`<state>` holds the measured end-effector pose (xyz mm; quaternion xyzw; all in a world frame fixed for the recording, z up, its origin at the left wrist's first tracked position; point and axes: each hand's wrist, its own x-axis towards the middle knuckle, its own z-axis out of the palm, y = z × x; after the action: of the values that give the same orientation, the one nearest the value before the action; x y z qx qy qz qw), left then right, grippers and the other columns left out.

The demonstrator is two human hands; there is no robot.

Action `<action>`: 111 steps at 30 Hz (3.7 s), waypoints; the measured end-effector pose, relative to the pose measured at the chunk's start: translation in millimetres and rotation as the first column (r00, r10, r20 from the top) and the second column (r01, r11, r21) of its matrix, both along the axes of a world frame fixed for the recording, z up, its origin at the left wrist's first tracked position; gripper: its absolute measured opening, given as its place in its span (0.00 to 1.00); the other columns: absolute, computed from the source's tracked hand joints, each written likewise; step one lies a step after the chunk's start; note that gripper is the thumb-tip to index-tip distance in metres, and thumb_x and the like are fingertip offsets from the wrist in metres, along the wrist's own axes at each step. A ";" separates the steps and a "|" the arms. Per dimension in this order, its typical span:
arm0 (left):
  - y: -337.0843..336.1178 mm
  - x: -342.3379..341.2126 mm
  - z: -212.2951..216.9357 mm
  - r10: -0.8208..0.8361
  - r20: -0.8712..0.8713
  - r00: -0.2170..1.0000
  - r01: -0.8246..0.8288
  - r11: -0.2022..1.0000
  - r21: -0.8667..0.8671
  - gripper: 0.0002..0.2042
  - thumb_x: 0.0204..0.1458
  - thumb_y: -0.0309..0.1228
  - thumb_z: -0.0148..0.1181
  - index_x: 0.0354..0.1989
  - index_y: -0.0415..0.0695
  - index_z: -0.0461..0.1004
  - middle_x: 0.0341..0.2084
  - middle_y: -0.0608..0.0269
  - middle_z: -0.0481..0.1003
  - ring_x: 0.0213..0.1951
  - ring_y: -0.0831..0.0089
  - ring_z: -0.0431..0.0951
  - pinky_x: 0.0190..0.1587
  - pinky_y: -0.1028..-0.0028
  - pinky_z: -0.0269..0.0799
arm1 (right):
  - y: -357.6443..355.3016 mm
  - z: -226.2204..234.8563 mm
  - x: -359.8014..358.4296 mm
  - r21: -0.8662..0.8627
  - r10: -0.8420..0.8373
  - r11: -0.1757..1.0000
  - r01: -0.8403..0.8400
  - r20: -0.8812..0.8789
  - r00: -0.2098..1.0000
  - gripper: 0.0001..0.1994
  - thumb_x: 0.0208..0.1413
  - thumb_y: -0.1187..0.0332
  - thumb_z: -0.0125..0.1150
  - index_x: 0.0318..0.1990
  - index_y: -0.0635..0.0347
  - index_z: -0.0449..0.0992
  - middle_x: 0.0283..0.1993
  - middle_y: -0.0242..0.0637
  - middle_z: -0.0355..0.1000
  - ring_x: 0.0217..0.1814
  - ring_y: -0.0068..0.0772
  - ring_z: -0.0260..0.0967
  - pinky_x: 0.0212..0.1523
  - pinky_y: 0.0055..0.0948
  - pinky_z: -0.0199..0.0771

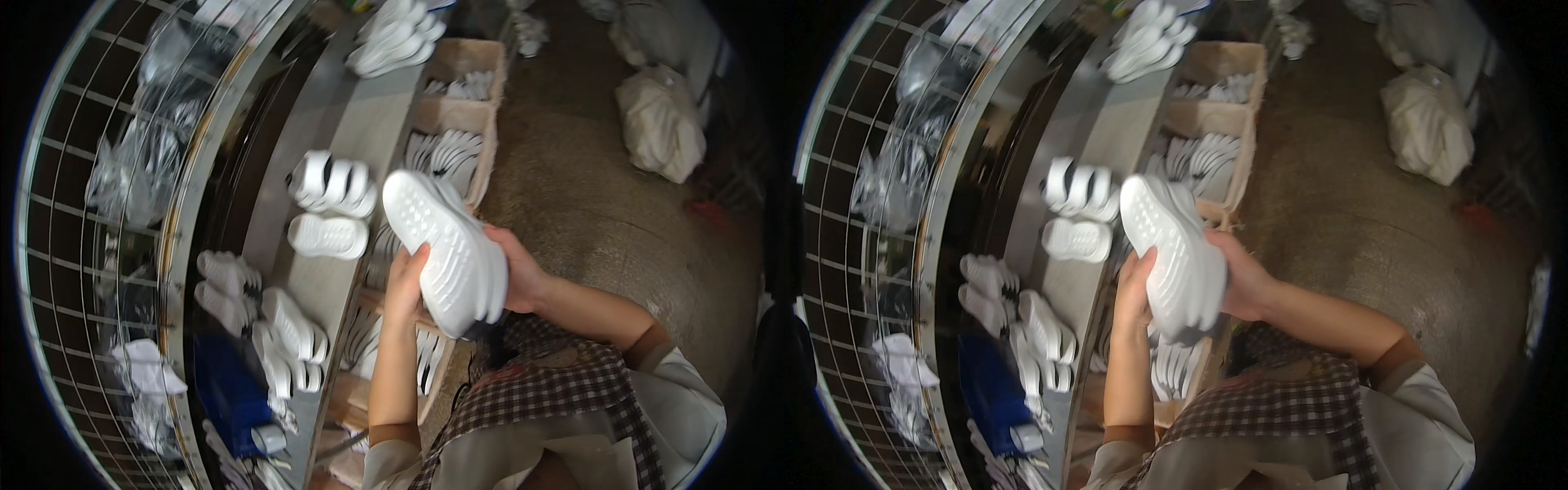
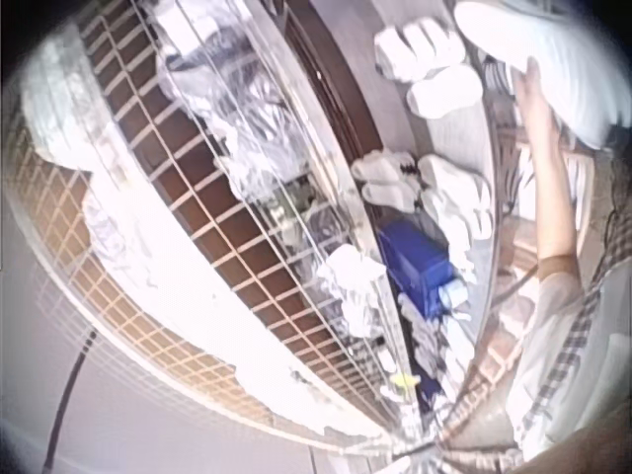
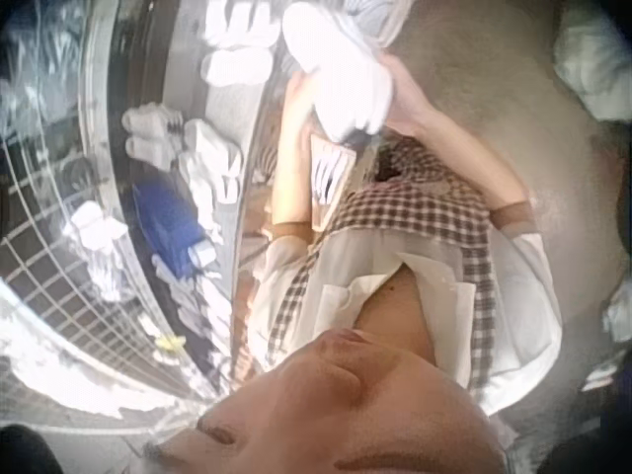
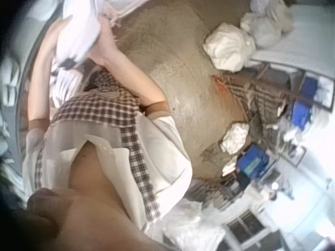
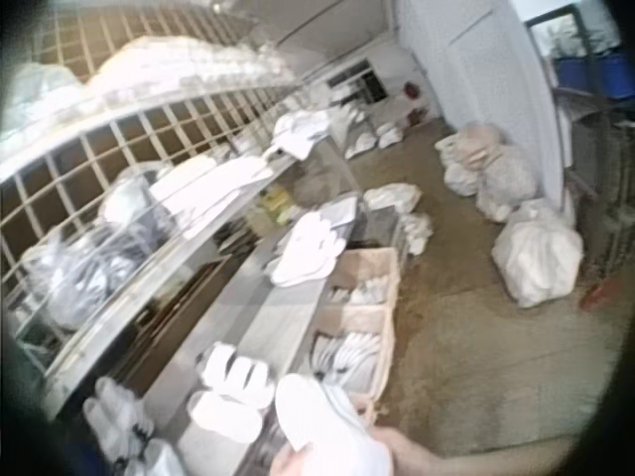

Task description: The person picks white shoe insoles from bins, turns them over, and scrubs the black soles with a brush. They repeat this process for several insoles, placing cleaned ones on a nearby shelf.

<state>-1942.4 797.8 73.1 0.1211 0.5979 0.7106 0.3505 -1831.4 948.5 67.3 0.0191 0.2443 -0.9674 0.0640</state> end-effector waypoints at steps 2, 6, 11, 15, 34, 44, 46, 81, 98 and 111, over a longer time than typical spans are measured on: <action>9.7 2.6 -10.1 0.023 0.232 0.972 -0.011 0.999 -0.053 0.23 0.56 0.35 0.53 0.55 0.31 0.61 0.47 0.49 0.71 0.46 0.62 0.74 0.49 0.67 0.70 | 11.3 3.4 6.7 -0.008 0.108 0.994 -0.110 0.244 0.964 0.37 0.54 0.36 0.37 0.64 0.51 0.54 0.63 0.43 0.56 0.61 0.47 0.57 0.56 0.51 0.61; 29.4 19.6 -34.2 -0.028 0.415 0.909 -0.021 0.994 0.112 0.21 0.59 0.36 0.46 0.55 0.33 0.64 0.45 0.47 0.73 0.44 0.59 0.76 0.46 0.65 0.74 | 28.5 0.1 9.4 -0.045 0.098 0.995 -0.086 0.466 0.879 0.42 0.50 0.30 0.39 0.63 0.52 0.55 0.61 0.45 0.52 0.62 0.59 0.49 0.53 0.58 0.61; 36.4 21.4 -48.1 -0.097 0.414 0.905 0.050 0.991 0.125 0.18 0.57 0.33 0.46 0.54 0.36 0.65 0.46 0.51 0.72 0.42 0.62 0.76 0.39 0.65 0.76 | 37.2 -12.1 11.0 -0.050 0.074 0.997 -0.056 0.530 0.845 0.40 0.50 0.30 0.38 0.62 0.49 0.56 0.57 0.44 0.54 0.60 0.58 0.51 0.52 0.58 0.62; 37.9 17.8 -52.7 -0.044 0.461 0.887 0.003 0.996 0.088 0.17 0.55 0.32 0.52 0.52 0.41 0.67 0.46 0.58 0.73 0.42 0.68 0.75 0.37 0.73 0.75 | 42.6 -16.6 11.7 -0.073 0.109 0.994 -0.085 0.462 0.880 0.42 0.50 0.34 0.45 0.67 0.44 0.43 0.65 0.48 0.44 0.65 0.64 0.45 0.54 0.62 0.59; 30.8 22.5 -16.6 -0.152 0.068 0.986 0.107 0.891 0.441 0.26 0.59 0.30 0.48 0.64 0.39 0.48 0.55 0.49 0.63 0.55 0.58 0.68 0.55 0.59 0.68 | 31.5 4.8 38.5 0.552 -0.114 0.779 0.297 -0.342 0.933 0.37 0.54 0.67 0.51 0.69 0.59 0.40 0.71 0.45 0.41 0.72 0.39 0.38 0.69 0.37 0.41; 40.4 22.4 -6.9 -0.295 0.183 0.938 0.136 0.797 0.588 0.21 0.58 0.36 0.49 0.55 0.35 0.64 0.47 0.51 0.71 0.46 0.60 0.75 0.45 0.63 0.76 | 28.3 2.7 41.7 0.636 -0.083 0.636 0.438 -0.507 0.858 0.41 0.52 0.62 0.58 0.69 0.58 0.41 0.70 0.46 0.41 0.73 0.41 0.34 0.69 0.40 0.40; 41.5 22.0 -5.9 -0.301 0.215 0.929 0.121 0.797 0.592 0.22 0.58 0.40 0.49 0.55 0.36 0.64 0.49 0.51 0.71 0.47 0.60 0.74 0.46 0.62 0.75 | 27.7 1.8 41.5 0.632 -0.076 0.627 0.454 -0.531 0.844 0.41 0.52 0.61 0.58 0.69 0.57 0.41 0.71 0.46 0.39 0.73 0.41 0.33 0.69 0.41 0.39; 41.1 3.8 9.4 -0.153 0.176 0.972 0.057 0.888 0.456 0.20 0.55 0.34 0.54 0.53 0.37 0.65 0.45 0.54 0.71 0.45 0.65 0.73 0.48 0.68 0.71 | 51.9 28.6 36.2 0.800 0.000 0.027 0.599 -0.599 0.801 0.29 0.47 0.68 0.61 0.58 0.61 0.63 0.61 0.48 0.60 0.64 0.44 0.56 0.62 0.38 0.56; 60.1 39.0 50.3 0.131 0.176 0.976 -0.170 0.958 0.229 0.13 0.60 0.34 0.46 0.46 0.37 0.65 0.33 0.55 0.74 0.31 0.66 0.78 0.32 0.70 0.79 | 47.1 12.5 26.2 0.560 -0.105 0.781 0.275 -0.317 0.943 0.23 0.59 0.66 0.46 0.60 0.63 0.61 0.59 0.39 0.60 0.60 0.29 0.58 0.60 0.29 0.57; 65.6 46.9 58.1 0.195 -0.062 0.979 -0.173 0.949 0.262 0.17 0.58 0.35 0.48 0.50 0.36 0.66 0.34 0.51 0.75 0.32 0.63 0.78 0.34 0.69 0.78 | 40.2 10.6 37.9 0.569 -0.032 0.781 0.256 -0.374 0.927 0.34 0.50 0.65 0.64 0.63 0.61 0.54 0.67 0.43 0.49 0.69 0.39 0.47 0.67 0.41 0.48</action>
<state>-1895.5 863.4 131.2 0.1399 0.5248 0.8053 0.2378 -1793.4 988.7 78.0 -0.1118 0.5472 -0.8270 -0.0647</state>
